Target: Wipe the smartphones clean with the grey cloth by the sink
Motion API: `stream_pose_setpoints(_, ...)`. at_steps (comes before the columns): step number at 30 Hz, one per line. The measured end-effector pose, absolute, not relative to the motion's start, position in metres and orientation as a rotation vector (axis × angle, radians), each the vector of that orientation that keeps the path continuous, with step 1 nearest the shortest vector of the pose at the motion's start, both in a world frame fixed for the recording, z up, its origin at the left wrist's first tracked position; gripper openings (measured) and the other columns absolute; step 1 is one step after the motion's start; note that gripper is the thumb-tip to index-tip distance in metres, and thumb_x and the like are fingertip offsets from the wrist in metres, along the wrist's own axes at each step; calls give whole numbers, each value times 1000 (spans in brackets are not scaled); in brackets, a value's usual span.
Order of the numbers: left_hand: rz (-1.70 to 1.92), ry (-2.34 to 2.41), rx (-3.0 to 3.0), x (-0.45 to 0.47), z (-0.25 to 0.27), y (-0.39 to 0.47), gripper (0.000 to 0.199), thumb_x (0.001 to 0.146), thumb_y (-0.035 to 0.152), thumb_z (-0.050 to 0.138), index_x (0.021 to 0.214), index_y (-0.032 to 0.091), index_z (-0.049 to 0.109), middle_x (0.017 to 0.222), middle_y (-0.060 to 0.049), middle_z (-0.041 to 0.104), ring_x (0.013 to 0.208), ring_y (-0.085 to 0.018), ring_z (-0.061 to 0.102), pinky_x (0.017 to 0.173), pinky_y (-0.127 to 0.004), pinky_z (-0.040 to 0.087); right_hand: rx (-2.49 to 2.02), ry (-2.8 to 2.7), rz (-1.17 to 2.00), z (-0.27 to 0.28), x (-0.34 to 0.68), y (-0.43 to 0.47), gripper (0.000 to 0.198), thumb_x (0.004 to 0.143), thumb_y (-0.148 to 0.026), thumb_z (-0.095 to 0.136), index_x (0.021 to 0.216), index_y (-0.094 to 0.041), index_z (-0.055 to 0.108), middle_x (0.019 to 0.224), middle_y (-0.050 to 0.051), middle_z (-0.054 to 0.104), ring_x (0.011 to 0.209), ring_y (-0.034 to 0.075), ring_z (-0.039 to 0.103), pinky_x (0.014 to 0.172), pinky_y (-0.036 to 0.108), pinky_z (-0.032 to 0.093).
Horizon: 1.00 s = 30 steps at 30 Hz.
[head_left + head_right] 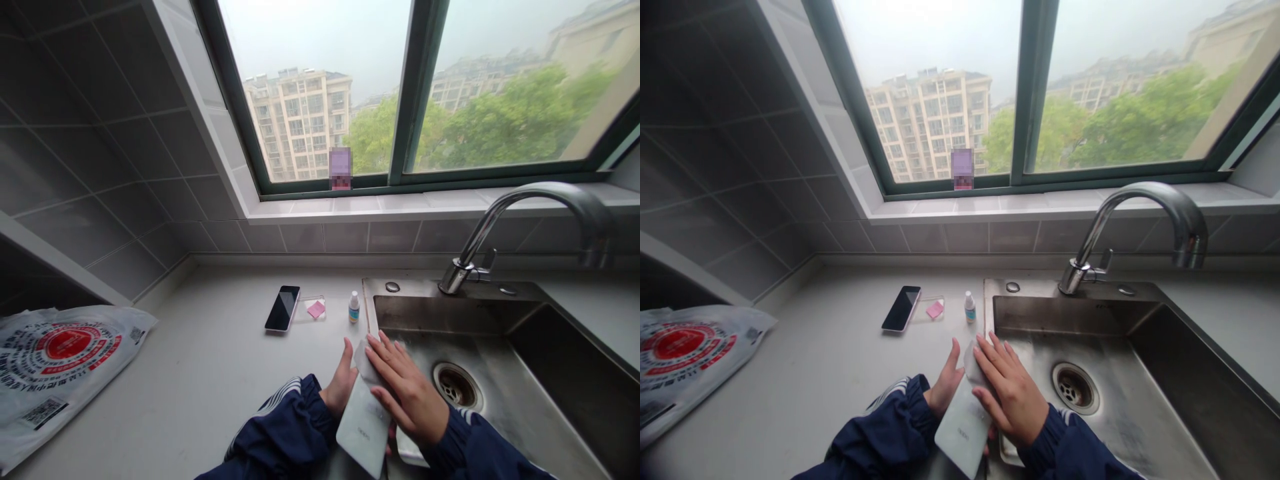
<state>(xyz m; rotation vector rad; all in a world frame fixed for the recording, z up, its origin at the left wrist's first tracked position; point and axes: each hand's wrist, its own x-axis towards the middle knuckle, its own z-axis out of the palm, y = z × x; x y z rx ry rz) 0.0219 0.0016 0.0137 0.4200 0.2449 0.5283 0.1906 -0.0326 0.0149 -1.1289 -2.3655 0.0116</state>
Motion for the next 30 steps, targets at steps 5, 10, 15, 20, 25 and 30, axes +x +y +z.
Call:
stream_pose_setpoints(5,673,235,346,23,11,3,77,86,69,31,135,12,49,124,-17,61,123,-30,51,110,-43,26,-1057,-2497,17,18,184,-38,62,95,-34,49,149,-12,29,154,13,25,143,34,17,111,54,30)
stream_pose_setpoints(10,612,307,277,22,14,3,93,80,78,26,130,5,52,119,-22,63,119,-32,54,108,-45,31,-923,-2553,99,25,180,-40,59,95,-35,48,148,-12,32,152,12,31,143,32,20,113,53,28)
stream_pose_setpoints(15,567,299,313,20,15,7,94,77,81,24,129,8,54,115,-20,64,116,-33,56,104,-44,35,-814,-2486,191,27,183,-42,45,95,-33,50,137,-18,50,144,8,46,140,28,30,113,51,28)
stream_pose_setpoints(20,548,263,339,20,12,8,94,75,83,26,129,10,54,118,-19,63,119,-33,54,104,-43,34,-832,-2482,192,25,188,-38,42,95,-29,49,135,-18,51,143,7,47,140,26,32,113,49,30)
stream_pose_setpoints(25,578,234,334,21,3,6,88,79,78,30,133,12,50,126,-17,59,124,-32,49,109,-44,28,-1005,-2443,100,19,193,-31,51,96,-26,46,145,-16,39,151,11,33,142,29,25,111,50,33)
stream_pose_setpoints(30,547,205,384,21,3,6,80,83,74,31,136,16,47,131,-15,56,130,-30,45,112,-45,23,-1098,-2388,97,14,193,-30,54,96,-29,44,147,-14,34,154,11,27,143,30,18,111,51,31)
